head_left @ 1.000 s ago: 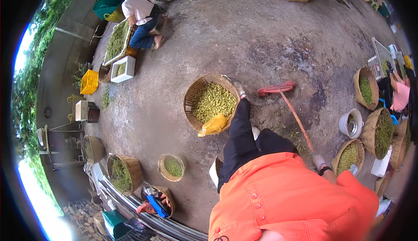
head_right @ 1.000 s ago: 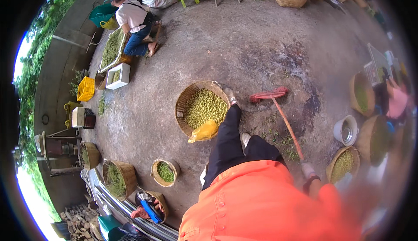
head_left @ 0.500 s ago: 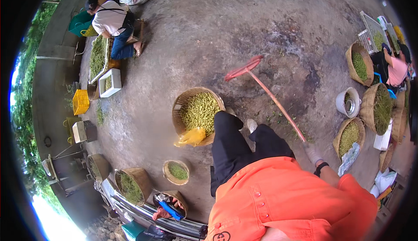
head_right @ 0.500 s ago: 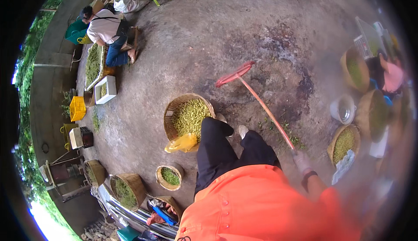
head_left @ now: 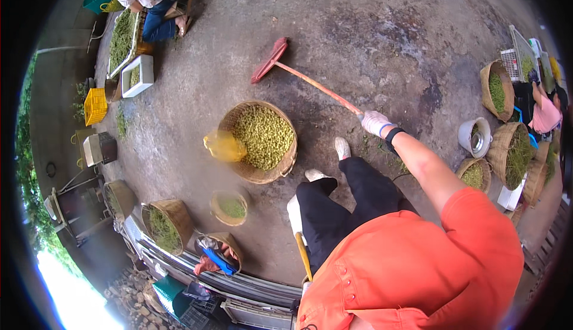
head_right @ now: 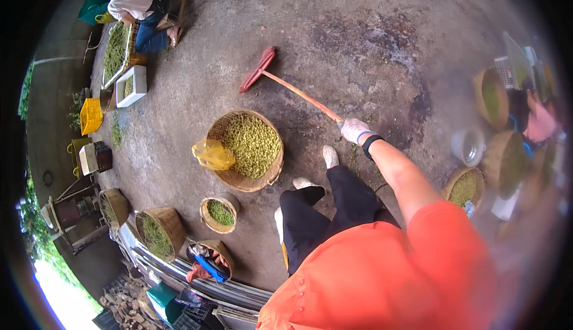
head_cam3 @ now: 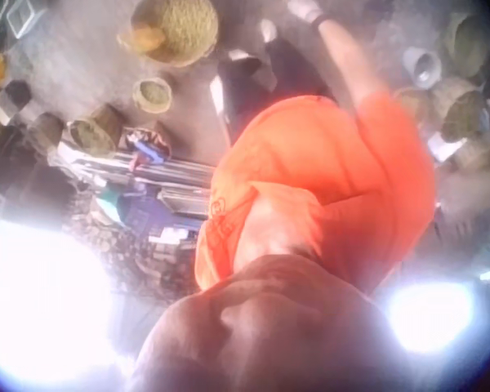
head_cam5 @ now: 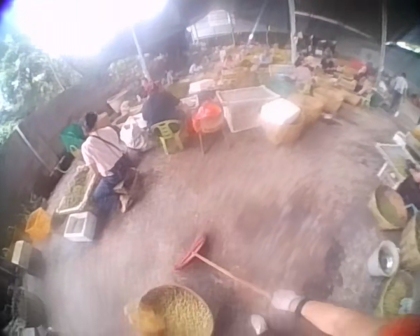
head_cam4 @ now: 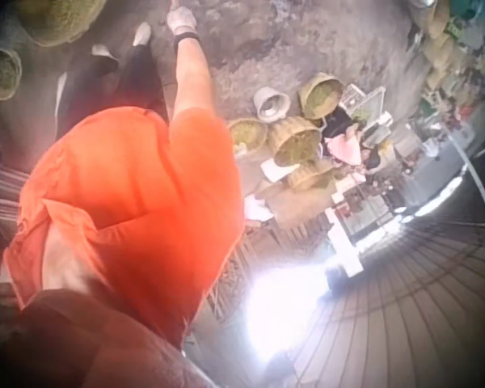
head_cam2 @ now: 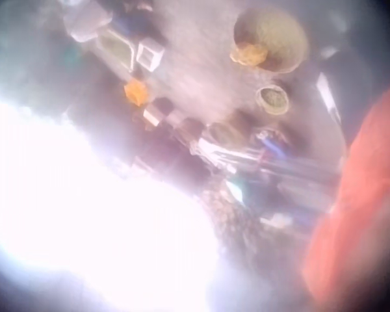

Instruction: Raking and shoveling plant debris into a basket in an outdoor produce-processing workspace.

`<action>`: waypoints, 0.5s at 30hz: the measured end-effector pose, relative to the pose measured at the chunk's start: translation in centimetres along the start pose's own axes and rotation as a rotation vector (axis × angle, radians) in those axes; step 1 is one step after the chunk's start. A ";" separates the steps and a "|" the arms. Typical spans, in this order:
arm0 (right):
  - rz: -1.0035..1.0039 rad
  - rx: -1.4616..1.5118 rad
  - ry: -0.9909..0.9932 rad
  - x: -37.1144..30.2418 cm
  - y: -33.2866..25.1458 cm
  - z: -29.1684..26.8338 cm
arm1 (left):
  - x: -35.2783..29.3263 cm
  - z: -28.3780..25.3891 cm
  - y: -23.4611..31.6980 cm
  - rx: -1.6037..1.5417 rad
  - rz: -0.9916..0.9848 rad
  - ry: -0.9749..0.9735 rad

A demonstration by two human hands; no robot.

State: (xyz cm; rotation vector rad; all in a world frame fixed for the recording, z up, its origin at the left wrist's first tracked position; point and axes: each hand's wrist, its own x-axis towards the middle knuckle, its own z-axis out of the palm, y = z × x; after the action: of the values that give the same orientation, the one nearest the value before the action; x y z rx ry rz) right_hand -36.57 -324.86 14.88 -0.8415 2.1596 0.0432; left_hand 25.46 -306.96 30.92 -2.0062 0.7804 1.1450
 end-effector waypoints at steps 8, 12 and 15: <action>0.299 -0.122 -0.134 -24.7 15.4 5.2 | 6.4 3.0 -9.7 -0.014 -0.004 -0.041; 0.348 -0.112 -0.107 -32.9 14.6 5.6 | 8.2 2.8 -13.0 -0.089 -0.014 -0.033; 0.351 -0.136 0.022 -34.1 14.0 8.9 | 8.9 2.0 -14.3 -0.075 0.013 -0.023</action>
State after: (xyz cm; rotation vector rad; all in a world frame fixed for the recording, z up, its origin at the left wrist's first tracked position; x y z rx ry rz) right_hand -23.09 -292.42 29.17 -0.5293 2.3217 0.3626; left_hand 39.28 -298.51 26.11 -2.0478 0.7497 1.2188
